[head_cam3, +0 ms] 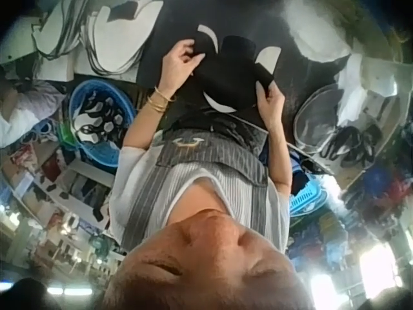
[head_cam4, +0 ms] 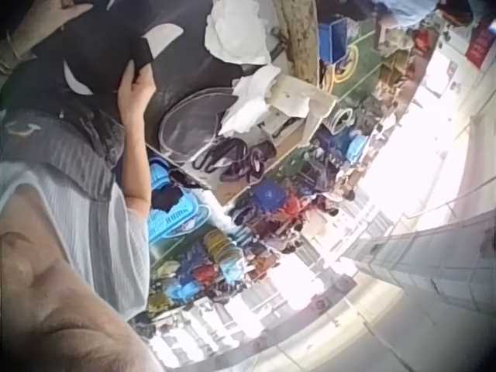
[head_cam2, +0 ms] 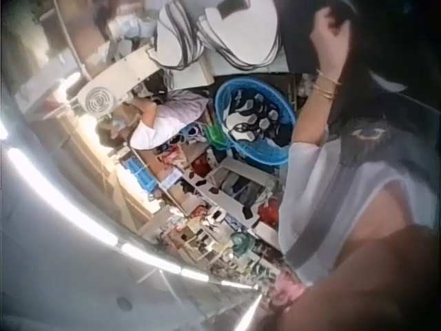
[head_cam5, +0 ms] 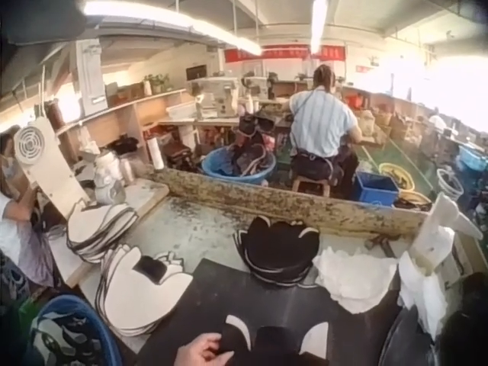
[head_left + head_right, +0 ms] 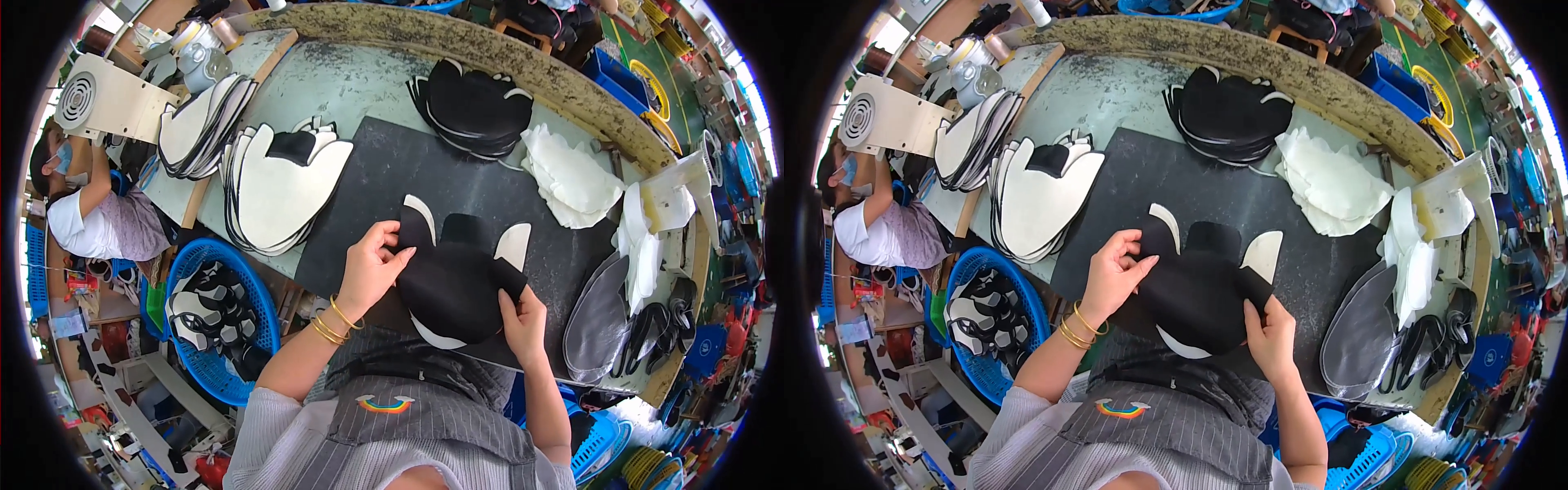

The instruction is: Assembling and aligning various components of a shoe upper at a factory workbench.

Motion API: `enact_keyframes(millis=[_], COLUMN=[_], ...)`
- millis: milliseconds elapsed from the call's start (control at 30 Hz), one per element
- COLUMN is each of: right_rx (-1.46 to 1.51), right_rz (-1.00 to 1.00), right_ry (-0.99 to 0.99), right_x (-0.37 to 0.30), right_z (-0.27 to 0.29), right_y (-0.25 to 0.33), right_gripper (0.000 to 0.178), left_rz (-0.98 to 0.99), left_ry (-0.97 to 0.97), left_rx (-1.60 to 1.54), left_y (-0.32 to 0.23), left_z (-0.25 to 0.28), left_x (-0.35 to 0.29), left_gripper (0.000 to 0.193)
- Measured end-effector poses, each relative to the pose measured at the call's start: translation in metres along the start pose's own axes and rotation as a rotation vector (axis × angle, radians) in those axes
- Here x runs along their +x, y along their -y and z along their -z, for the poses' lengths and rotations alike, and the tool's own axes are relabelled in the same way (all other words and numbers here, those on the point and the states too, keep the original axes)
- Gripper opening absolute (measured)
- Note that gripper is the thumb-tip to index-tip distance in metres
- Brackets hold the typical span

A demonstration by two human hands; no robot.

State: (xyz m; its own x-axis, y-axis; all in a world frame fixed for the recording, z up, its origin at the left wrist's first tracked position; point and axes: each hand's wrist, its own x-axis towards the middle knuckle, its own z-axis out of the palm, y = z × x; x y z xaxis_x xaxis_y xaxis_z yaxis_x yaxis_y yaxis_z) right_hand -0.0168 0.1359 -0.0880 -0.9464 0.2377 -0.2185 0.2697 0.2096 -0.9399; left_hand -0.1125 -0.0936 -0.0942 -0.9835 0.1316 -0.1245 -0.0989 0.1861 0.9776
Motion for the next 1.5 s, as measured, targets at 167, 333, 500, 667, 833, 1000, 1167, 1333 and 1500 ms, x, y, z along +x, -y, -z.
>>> enact_keyframes(millis=[167,333,500,667,833,1000,1167,1333,1500], right_rx=[-0.06,-0.131,-0.141,0.12,-0.282,-0.313,-0.635,-0.604,-0.47], right_rz=[0.072,-0.047,-0.012,-0.02,0.144,0.218,0.39,0.829,0.756], right_ry=[-0.037,-0.008,-0.031,-0.018,-0.154,-0.188,-0.249,0.408,0.435], right_x=[0.002,0.001,0.002,0.023,0.031,0.036,0.035,0.009,0.011], right_z=[-0.002,-0.002,0.002,0.001,0.011,0.021,0.022,0.039,0.031], right_y=[-0.005,0.008,0.003,0.012,0.01,-0.017,0.002,0.051,0.01], right_gripper=[0.026,0.021,0.02,0.02,0.013,0.009,0.019,0.04,0.033], left_rz=[0.004,-0.021,-0.351,-0.599,-0.687,-0.692,-0.772,-0.74,-0.7], left_ry=[0.013,0.027,-0.037,0.322,0.215,0.29,0.29,0.226,0.327], left_rx=[0.037,0.076,0.605,0.617,0.801,0.696,0.72,0.557,0.622], left_y=[0.003,0.009,-0.025,-0.035,-0.012,-0.014,-0.012,-0.012,-0.031], left_z=[-0.001,0.0,-0.011,-0.057,-0.059,-0.054,-0.055,-0.057,-0.025], left_x=[0.008,0.009,-0.006,-0.069,-0.087,-0.094,-0.096,-0.078,-0.055], left_gripper=[0.034,0.038,0.044,0.058,0.036,0.028,0.029,0.028,0.07])
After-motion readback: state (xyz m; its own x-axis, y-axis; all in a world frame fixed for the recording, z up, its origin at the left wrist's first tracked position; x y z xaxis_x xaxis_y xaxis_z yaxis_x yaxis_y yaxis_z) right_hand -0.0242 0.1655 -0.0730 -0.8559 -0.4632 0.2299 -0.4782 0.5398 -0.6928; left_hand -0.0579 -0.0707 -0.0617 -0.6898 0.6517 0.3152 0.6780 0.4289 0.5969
